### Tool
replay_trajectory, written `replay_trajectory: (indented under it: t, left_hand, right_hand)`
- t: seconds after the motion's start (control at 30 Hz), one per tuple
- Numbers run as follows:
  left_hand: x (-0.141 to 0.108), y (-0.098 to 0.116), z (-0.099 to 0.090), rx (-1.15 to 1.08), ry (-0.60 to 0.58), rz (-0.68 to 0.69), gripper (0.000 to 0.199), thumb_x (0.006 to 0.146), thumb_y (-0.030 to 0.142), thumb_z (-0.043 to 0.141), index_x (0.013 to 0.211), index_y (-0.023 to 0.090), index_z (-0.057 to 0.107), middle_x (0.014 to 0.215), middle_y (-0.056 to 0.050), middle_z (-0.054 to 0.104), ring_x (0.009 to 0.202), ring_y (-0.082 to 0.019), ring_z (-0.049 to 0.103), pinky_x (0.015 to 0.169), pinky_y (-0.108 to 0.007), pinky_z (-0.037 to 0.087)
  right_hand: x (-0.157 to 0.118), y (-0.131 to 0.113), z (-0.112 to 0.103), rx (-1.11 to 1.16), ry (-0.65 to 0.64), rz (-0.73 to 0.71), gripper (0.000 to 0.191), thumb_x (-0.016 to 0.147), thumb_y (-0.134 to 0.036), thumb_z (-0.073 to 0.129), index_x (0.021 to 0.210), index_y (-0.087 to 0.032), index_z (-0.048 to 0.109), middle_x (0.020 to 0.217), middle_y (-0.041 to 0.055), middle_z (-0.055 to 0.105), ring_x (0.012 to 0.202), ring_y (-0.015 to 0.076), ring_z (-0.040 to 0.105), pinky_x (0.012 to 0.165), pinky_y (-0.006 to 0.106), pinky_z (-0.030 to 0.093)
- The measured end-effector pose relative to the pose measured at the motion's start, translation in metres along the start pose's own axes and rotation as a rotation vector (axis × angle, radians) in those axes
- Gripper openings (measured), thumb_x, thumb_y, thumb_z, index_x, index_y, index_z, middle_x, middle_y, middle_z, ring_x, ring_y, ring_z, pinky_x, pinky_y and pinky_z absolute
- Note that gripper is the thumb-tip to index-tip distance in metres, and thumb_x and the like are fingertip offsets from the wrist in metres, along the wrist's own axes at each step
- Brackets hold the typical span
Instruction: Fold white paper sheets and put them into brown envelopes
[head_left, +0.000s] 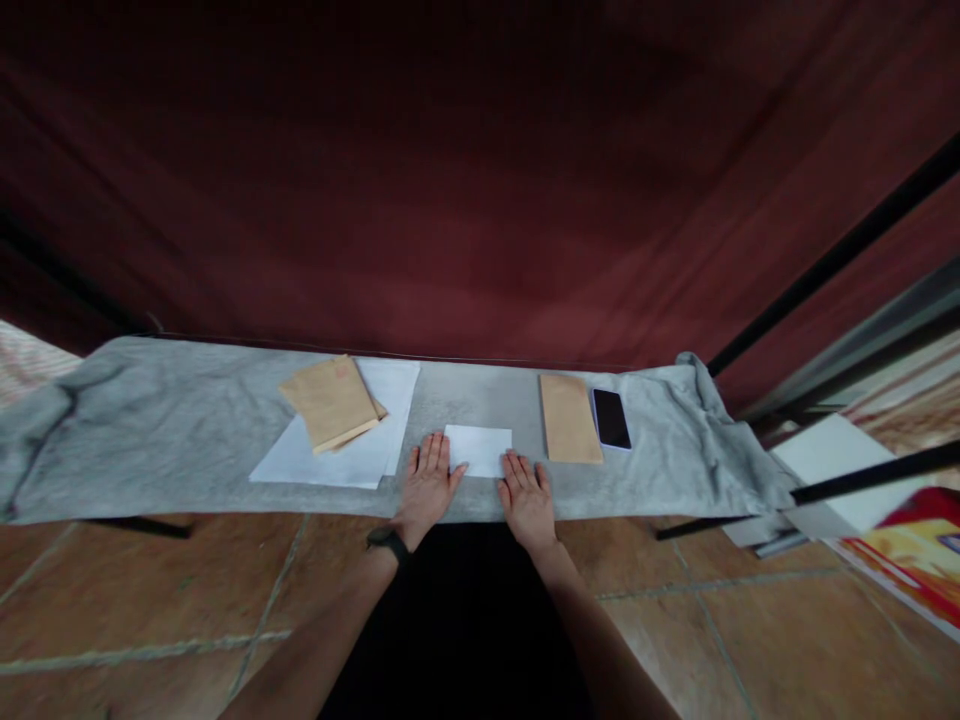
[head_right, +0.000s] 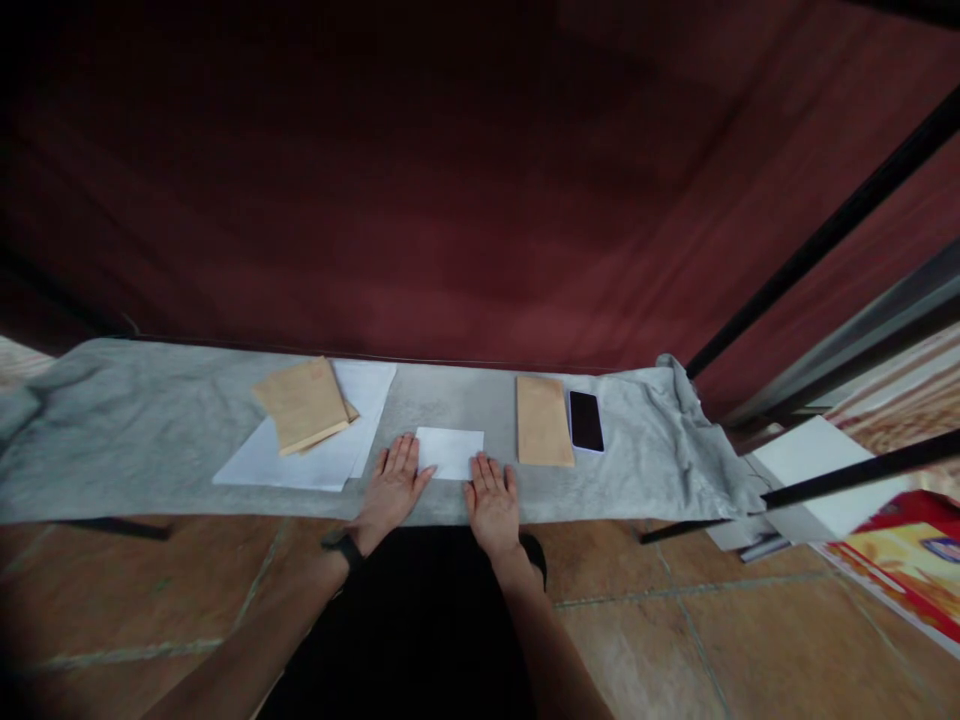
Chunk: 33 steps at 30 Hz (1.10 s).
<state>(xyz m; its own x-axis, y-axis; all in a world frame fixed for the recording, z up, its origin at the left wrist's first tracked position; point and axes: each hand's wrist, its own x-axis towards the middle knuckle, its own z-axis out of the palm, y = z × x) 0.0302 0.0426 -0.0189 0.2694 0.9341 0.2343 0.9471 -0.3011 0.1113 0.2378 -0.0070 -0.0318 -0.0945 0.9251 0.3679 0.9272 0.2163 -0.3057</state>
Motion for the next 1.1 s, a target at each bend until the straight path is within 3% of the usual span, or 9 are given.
replay_trajectory:
  t: [0.13, 0.23, 0.43, 0.67, 0.87, 1.0, 1.1]
  left_hand:
    - [-0.006, 0.007, -0.007, -0.108, -0.027, 0.345, 0.053, 0.103, 0.042, 0.033, 0.150, 0.019, 0.040, 0.159, -0.009, 0.034, 0.149, -0.022, 0.027, 0.122, -0.045, 0.023]
    - [-0.009, 0.010, -0.010, -0.140, -0.075, 0.465, 0.051, 0.102, 0.044, 0.036, 0.149, 0.024, 0.042, 0.157, -0.007, 0.039, 0.147, -0.020, 0.031, 0.122, -0.044, 0.024]
    - [-0.009, 0.009, -0.012, -0.140, -0.114, 0.469, 0.049, 0.102, 0.044, 0.039, 0.149, 0.031, 0.040, 0.158, -0.004, 0.038, 0.147, -0.019, 0.031, 0.123, -0.044, 0.021]
    - [-0.011, 0.012, -0.013, -0.149, -0.065, 0.436, 0.046, 0.102, 0.034, 0.037, 0.147, 0.025, 0.045, 0.155, -0.005, 0.042, 0.145, -0.019, 0.036, 0.122, -0.044, 0.024]
    - [-0.011, 0.005, -0.003, -0.148, -0.031, 0.310, 0.044, 0.100, 0.024, 0.035, 0.138, 0.014, 0.054, 0.145, -0.013, 0.054, 0.138, -0.023, 0.047, 0.118, -0.047, 0.033]
    - [-0.002, -0.009, 0.000, -0.127, -0.105, 0.338, 0.044, 0.095, 0.015, 0.036, 0.134, 0.018, 0.057, 0.142, -0.012, 0.057, 0.134, -0.022, 0.051, 0.114, -0.044, 0.039]
    - [0.004, -0.018, -0.003, -0.108, -0.154, 0.381, 0.055, 0.087, 0.002, 0.035, 0.135, 0.022, 0.056, 0.142, -0.010, 0.057, 0.133, -0.018, 0.052, 0.113, -0.038, 0.041]
  right_hand:
    - [0.006, 0.004, -0.007, 0.053, -0.085, -0.052, 0.046, 0.106, -0.035, 0.027, 0.149, -0.025, 0.043, 0.147, 0.0041, 0.053, 0.138, 0.0178, 0.045, 0.120, 0.043, 0.022]
    - [0.015, 0.011, -0.008, 0.067, -0.157, -0.131, 0.046, 0.106, -0.036, 0.026, 0.146, -0.025, 0.046, 0.149, 0.0032, 0.050, 0.138, 0.0167, 0.046, 0.120, 0.041, 0.025]
    - [0.042, 0.023, 0.002, 0.009, -0.153, -0.086, 0.047, 0.105, -0.036, 0.027, 0.146, -0.021, 0.047, 0.151, 0.0059, 0.047, 0.140, 0.0193, 0.043, 0.119, 0.042, 0.025]
    - [0.062, 0.027, 0.007, 0.002, -0.117, 0.021, 0.048, 0.104, -0.034, 0.028, 0.146, -0.021, 0.047, 0.150, 0.0061, 0.049, 0.140, 0.0206, 0.043, 0.118, 0.044, 0.027]
    - [0.034, 0.026, 0.005, -0.007, -0.046, 0.020, 0.045, 0.102, -0.028, 0.033, 0.144, -0.020, 0.050, 0.146, 0.0072, 0.054, 0.137, 0.0196, 0.046, 0.118, 0.042, 0.028]
    - [0.011, 0.023, 0.003, -0.039, -0.006, 0.007, 0.045, 0.102, -0.028, 0.034, 0.144, -0.019, 0.049, 0.146, 0.0078, 0.054, 0.137, 0.0208, 0.046, 0.119, 0.044, 0.024]
    - [0.003, 0.020, 0.002, -0.056, 0.004, 0.017, 0.045, 0.103, -0.028, 0.033, 0.144, -0.019, 0.049, 0.147, 0.0075, 0.052, 0.138, 0.0220, 0.045, 0.120, 0.046, 0.021]
